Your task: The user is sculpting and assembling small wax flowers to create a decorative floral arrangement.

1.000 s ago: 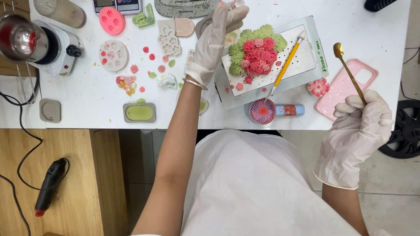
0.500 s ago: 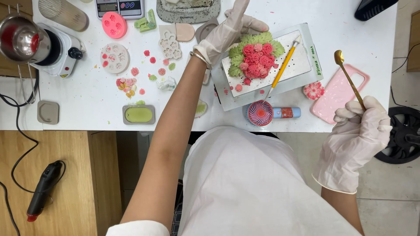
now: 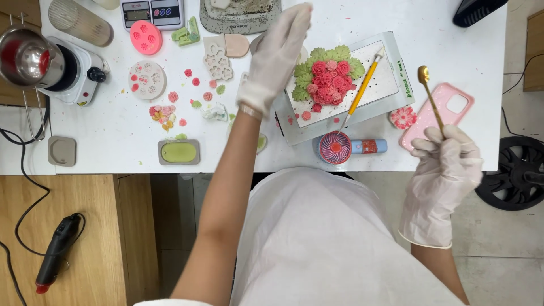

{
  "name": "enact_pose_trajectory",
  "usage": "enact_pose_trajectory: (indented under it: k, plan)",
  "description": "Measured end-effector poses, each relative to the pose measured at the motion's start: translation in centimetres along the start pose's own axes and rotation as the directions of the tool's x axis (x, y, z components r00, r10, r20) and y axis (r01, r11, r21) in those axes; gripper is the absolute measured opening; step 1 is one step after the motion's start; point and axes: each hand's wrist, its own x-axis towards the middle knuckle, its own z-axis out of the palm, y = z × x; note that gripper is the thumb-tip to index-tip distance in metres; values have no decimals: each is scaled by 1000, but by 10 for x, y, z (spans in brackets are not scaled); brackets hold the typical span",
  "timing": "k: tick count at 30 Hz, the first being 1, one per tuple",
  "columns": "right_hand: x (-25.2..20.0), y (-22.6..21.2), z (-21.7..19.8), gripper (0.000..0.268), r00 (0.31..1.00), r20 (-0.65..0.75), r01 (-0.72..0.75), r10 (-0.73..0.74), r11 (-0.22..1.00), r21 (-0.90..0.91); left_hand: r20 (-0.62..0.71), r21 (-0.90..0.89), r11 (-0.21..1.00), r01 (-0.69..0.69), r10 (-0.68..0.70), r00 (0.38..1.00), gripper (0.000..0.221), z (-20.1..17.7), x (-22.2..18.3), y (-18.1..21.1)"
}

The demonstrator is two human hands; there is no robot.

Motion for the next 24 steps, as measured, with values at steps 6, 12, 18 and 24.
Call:
enact_pose_trajectory:
  k: [6, 12, 18, 24]
  plan:
    - [-8, 3, 16, 22, 998, 50, -41, 43, 998, -38, -428, -243, 967, 72, -174, 887, 40, -9, -84, 67]
    - [-3, -9, 68, 22, 981, 184, -43, 57, 996, -78, -492, -235, 940, 248, -335, 803, 32, -29, -159, 68]
    - [-27, -7, 188, 18, 839, 508, -109, 195, 975, -193, -601, -241, 886, 397, -458, 655, 22, -51, -227, 44]
    - [-62, 84, 324, 21, 547, 807, -128, 221, 975, -181, -760, -59, 862, 504, -366, 537, 15, -89, -292, 20]
